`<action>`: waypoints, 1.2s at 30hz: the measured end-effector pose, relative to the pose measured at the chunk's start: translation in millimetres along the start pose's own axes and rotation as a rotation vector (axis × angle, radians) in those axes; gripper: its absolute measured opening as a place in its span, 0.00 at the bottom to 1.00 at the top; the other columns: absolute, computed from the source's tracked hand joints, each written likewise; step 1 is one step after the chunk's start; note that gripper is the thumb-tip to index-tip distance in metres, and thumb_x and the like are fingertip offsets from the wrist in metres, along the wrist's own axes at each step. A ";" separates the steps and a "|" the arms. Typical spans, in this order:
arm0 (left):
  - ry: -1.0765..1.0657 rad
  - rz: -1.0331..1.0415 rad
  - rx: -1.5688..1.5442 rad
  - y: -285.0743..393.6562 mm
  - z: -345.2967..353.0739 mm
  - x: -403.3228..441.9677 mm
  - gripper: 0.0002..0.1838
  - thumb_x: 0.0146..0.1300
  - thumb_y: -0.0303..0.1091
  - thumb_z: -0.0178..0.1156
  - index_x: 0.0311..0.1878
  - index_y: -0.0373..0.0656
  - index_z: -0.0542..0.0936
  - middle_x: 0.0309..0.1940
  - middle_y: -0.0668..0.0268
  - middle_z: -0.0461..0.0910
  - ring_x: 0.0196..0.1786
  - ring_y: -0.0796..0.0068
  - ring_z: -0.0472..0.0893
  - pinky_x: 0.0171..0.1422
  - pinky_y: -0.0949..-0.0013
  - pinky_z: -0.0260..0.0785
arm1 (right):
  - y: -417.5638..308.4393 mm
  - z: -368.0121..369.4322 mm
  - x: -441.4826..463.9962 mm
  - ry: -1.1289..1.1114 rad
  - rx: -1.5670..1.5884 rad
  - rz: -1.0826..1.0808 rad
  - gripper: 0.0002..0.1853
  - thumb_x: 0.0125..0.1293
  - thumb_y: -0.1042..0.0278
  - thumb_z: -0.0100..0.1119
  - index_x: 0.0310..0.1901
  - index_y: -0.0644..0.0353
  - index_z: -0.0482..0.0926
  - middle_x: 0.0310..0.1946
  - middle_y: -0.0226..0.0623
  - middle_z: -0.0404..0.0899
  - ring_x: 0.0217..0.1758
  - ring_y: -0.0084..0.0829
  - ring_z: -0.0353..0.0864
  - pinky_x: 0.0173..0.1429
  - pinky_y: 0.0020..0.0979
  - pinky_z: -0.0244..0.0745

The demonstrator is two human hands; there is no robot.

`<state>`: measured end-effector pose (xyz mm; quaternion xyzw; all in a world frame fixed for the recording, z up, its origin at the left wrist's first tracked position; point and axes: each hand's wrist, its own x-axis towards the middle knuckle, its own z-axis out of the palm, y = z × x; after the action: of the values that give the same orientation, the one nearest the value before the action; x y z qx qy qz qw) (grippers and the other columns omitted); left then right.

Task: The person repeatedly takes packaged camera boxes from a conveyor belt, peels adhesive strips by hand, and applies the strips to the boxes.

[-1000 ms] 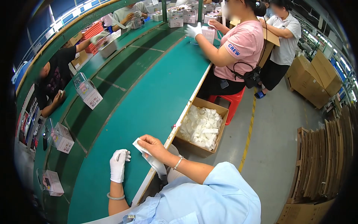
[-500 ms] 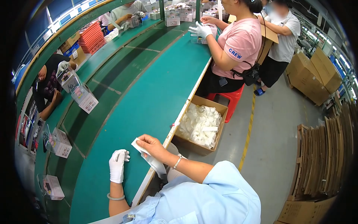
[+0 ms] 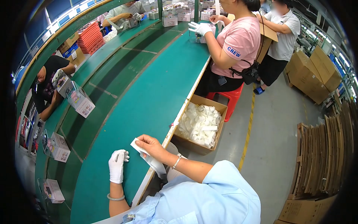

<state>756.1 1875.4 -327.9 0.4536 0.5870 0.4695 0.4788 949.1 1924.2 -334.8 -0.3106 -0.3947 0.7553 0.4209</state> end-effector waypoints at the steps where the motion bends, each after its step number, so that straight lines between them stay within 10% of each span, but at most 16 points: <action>1: 0.005 0.018 0.010 0.3 1.5 1.2 0.08 0.66 0.30 0.51 0.41 0.36 0.76 0.34 0.62 0.79 0.32 0.77 0.77 0.37 0.75 0.70 | -1.0 -1.6 1.0 0.000 0.000 0.000 0.11 0.68 0.61 0.52 0.40 0.60 0.74 0.27 0.25 0.72 0.21 0.14 0.69 0.27 0.17 0.66; 36: -0.001 -0.050 -0.040 21.4 57.2 49.7 0.08 0.65 0.28 0.51 0.41 0.35 0.77 0.35 0.63 0.78 0.33 0.79 0.77 0.35 0.77 0.70 | -38.8 -56.6 18.2 -0.022 0.072 -0.026 0.11 0.67 0.60 0.53 0.39 0.60 0.74 0.26 0.25 0.72 0.20 0.14 0.69 0.24 0.16 0.65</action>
<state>807.9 1934.1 -319.3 0.4294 0.5884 0.4687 0.4997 1001.4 1972.1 -332.1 -0.2817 -0.3758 0.7669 0.4373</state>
